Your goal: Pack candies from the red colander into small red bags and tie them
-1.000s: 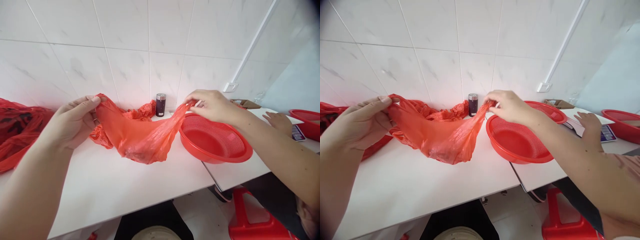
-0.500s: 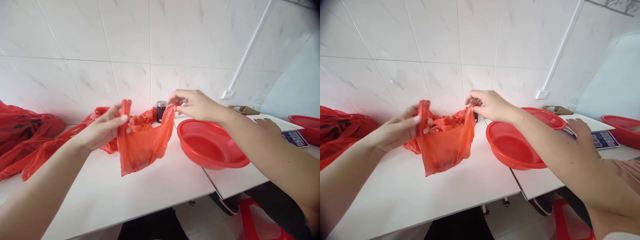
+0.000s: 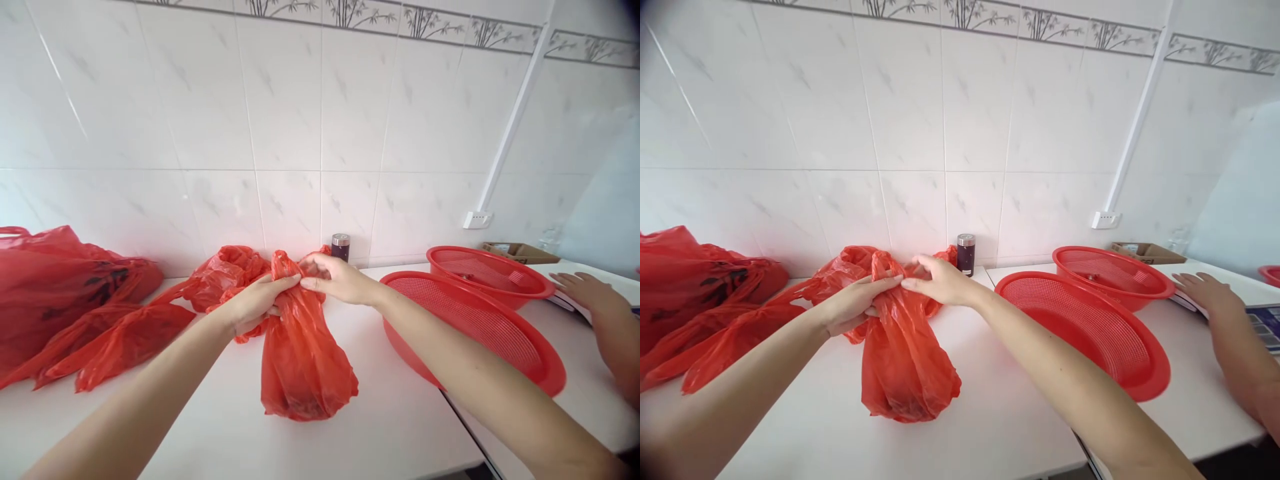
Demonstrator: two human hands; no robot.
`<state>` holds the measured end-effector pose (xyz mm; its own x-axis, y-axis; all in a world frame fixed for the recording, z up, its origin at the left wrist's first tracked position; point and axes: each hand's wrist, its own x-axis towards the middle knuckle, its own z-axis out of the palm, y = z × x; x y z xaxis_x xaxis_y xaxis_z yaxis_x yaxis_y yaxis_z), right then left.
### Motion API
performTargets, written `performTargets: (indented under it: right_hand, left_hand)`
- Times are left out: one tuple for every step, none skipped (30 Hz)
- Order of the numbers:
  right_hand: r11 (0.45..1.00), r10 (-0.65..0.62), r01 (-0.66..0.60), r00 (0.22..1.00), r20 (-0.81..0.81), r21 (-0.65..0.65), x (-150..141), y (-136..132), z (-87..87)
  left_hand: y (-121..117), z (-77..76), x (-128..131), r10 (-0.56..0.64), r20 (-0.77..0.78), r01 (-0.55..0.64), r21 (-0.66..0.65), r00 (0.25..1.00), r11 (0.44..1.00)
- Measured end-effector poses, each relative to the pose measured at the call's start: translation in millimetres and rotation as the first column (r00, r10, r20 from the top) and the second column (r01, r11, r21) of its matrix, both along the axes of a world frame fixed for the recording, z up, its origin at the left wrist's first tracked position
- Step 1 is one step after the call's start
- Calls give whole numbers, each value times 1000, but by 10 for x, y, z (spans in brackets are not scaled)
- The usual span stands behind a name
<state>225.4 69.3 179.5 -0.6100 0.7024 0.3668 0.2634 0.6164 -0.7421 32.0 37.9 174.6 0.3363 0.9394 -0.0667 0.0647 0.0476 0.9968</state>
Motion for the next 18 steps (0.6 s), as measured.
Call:
performTargets:
  right_hand:
    - [999, 10, -10, 1000, -3, -42, 14, 18, -51]
    - [998, -2, 0, 999, -36, -65, 19, 28, -90]
    - [997, -30, 23, 996, -89, -74, 16, 30, -116]
    - [996, -65, 54, 985, -157, -74, 6, 29, -134]
    - [994, -101, 87, 968, -230, -70, -9, 27, -147]
    - [991, -132, 117, 948, -291, -67, -27, 28, -160]
    - [987, -161, 151, 929, -334, -57, -48, 35, -178]
    - [981, -192, 192, 915, -354, -36, -71, 50, -204]
    - [973, -219, 230, 911, -349, -11, -96, 71, -237]
    - [968, -234, 250, 917, -323, 11, -123, 98, -276]
    - [970, -228, 242, 932, -283, 17, -150, 127, -320]
    - [977, -205, 213, 948, -245, 5, -179, 155, -364]
    - [984, -178, 178, 958, -225, -16, -208, 180, -406]
    - [988, -156, 152, 960, -233, -35, -237, 200, -442]
    - [988, -154, 148, 951, -267, -43, -266, 213, -472]
    - [986, -168, 165, 933, -318, -38, -294, 219, -494]
    - [980, -192, 197, 906, -377, -27, -321, 216, -509]
    - [973, -215, 231, 876, -432, -15, -345, 206, -518]
  left_hand:
    - [21, -35, -18, -18, 42, 19, -17, 999, 1000]
    - [43, -72, -31, -40, 80, 43, -37, 996, 998]
    - [67, -110, -41, -51, 113, 58, -56, 992, 997]
    - [91, -145, -49, -46, 139, 56, -73, 989, 996]
    - [114, -176, -57, -28, 154, 42, -86, 988, 995]
    - [135, -202, -65, -11, 160, 26, -93, 987, 995]
    - [152, -222, -74, 0, 162, 15, -90, 987, 996]
    - [165, -235, -84, -2, 165, 15, -80, 986, 997]
    - [175, -243, -93, -20, 169, 31, -64, 985, 997]
    - [182, -247, -101, -48, 172, 58, -51, 984, 997]
    - [187, -247, -108, -69, 174, 77, -43, 982, 996]
    - [191, -245, -112, -72, 173, 80, -41, 982, 996]
    - [197, -242, -113, -58, 168, 66, -44, 984, 997]
    - [205, -241, -111, -33, 164, 41, -48, 986, 998]
    - [216, -241, -108, -4, 166, 12, -50, 986, 999]
    - [228, -244, -102, 21, 174, -12, -53, 985, 999]
    - [242, -248, -96, 38, 186, -28, -54, 982, 998]
    - [254, -252, -90, 44, 197, -33, -55, 979, 998]
